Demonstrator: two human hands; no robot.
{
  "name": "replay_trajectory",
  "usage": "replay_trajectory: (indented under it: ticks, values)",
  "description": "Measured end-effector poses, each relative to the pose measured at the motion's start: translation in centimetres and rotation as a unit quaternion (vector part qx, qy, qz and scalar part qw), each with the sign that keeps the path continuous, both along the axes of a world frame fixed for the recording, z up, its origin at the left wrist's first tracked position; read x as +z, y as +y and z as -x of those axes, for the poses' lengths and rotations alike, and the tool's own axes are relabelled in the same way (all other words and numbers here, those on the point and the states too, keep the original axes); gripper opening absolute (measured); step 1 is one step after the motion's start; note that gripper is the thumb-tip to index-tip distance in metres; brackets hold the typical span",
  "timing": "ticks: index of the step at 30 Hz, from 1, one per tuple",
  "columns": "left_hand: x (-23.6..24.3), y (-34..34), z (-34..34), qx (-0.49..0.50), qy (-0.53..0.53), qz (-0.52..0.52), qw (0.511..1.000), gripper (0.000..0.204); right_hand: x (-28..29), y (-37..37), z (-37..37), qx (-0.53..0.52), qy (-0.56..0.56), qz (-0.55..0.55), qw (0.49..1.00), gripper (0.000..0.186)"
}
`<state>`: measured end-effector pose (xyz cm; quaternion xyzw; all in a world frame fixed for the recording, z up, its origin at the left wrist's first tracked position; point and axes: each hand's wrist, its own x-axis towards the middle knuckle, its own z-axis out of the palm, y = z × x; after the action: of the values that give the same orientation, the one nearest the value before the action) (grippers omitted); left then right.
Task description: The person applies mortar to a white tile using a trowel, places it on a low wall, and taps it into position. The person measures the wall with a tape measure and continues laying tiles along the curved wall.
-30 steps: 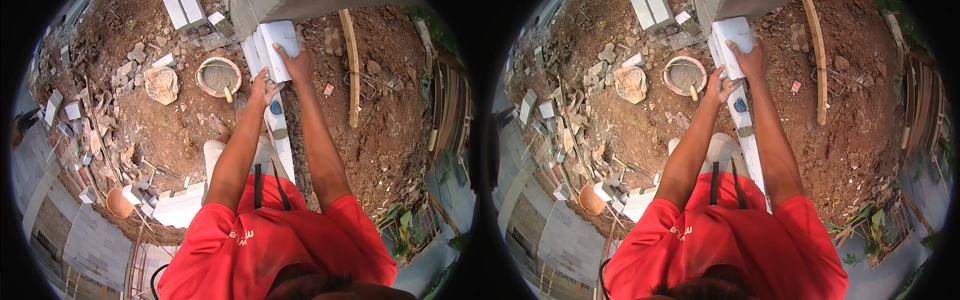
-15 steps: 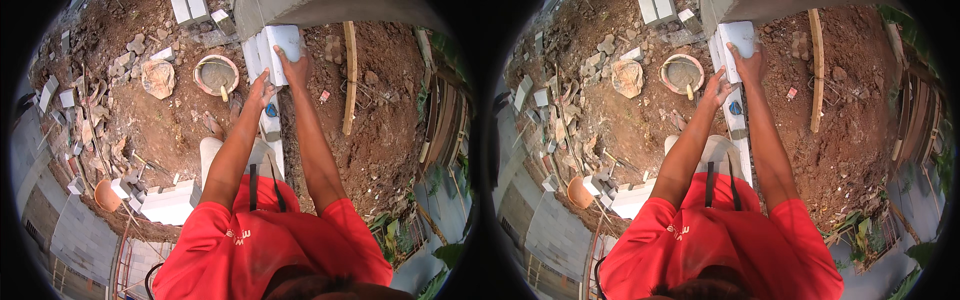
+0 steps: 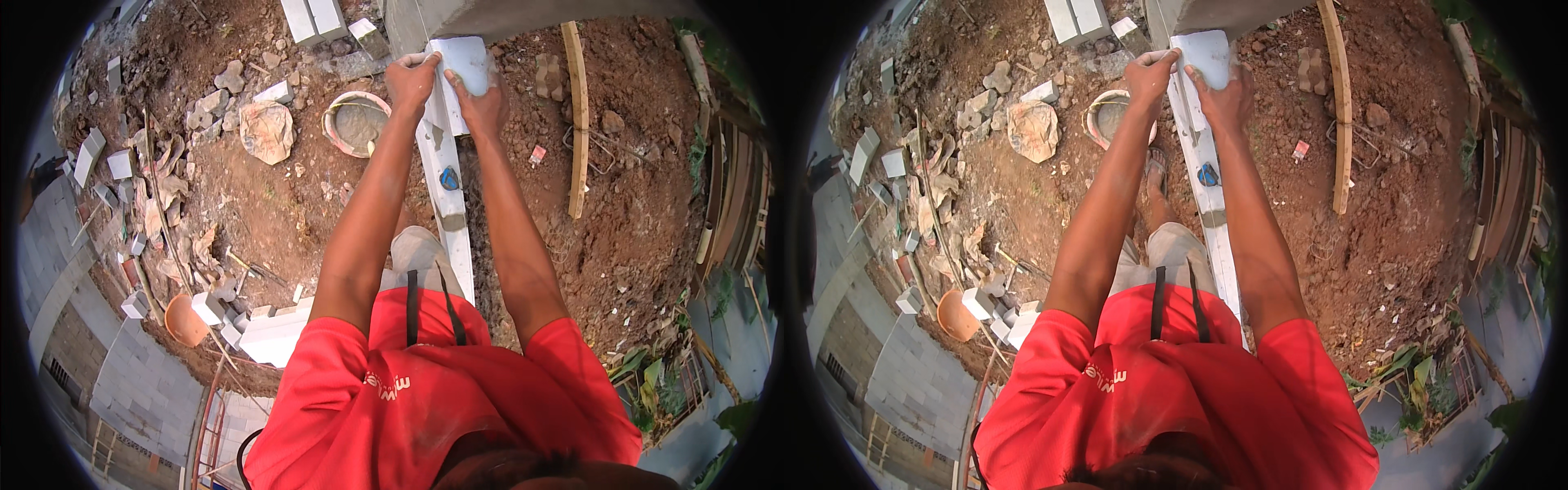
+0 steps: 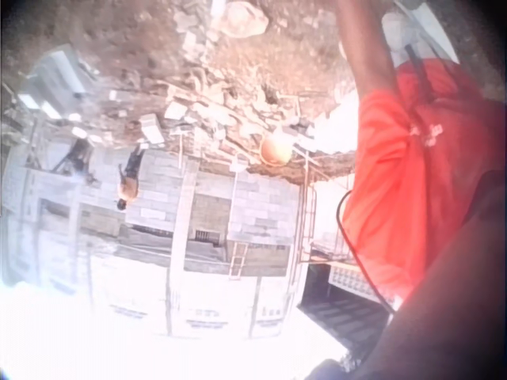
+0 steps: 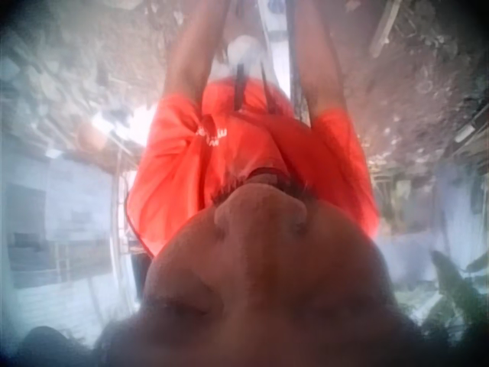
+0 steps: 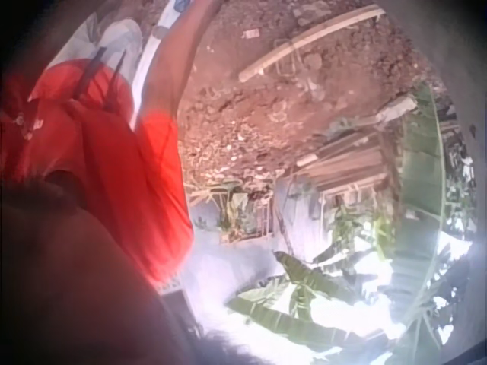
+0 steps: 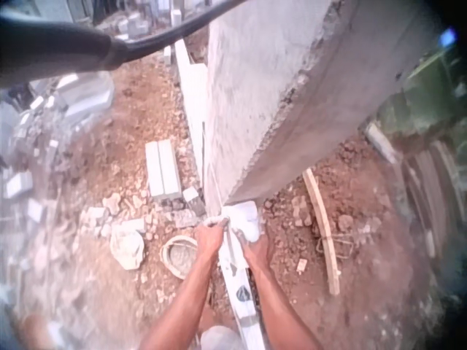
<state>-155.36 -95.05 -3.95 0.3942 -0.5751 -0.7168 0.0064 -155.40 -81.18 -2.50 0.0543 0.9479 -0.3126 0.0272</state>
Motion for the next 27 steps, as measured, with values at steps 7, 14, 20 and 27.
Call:
replay_trajectory:
  ticks: [7,14,20,27]
  values:
    - [0.3,-0.1,-0.1,-0.029,-0.015,0.04,0.999,0.029,-0.5,0.3,-0.2,0.002,0.005,0.005,1.0,0.091]
    - [3.2,-0.8,-2.7,-0.176,-0.033,0.119,0.977,0.026,-0.3,0.3,-0.1,0.016,0.018,-0.007,1.0,0.092]
    - [1.6,3.0,-11.6,-0.121,0.005,0.085,0.989,0.023,0.3,0.1,0.0,0.016,0.006,-0.003,1.0,0.092]
    - [4.1,7.5,-21.0,-0.283,-0.029,0.136,0.949,0.028,-0.2,0.3,0.1,0.02,0.007,-0.012,1.0,0.094]
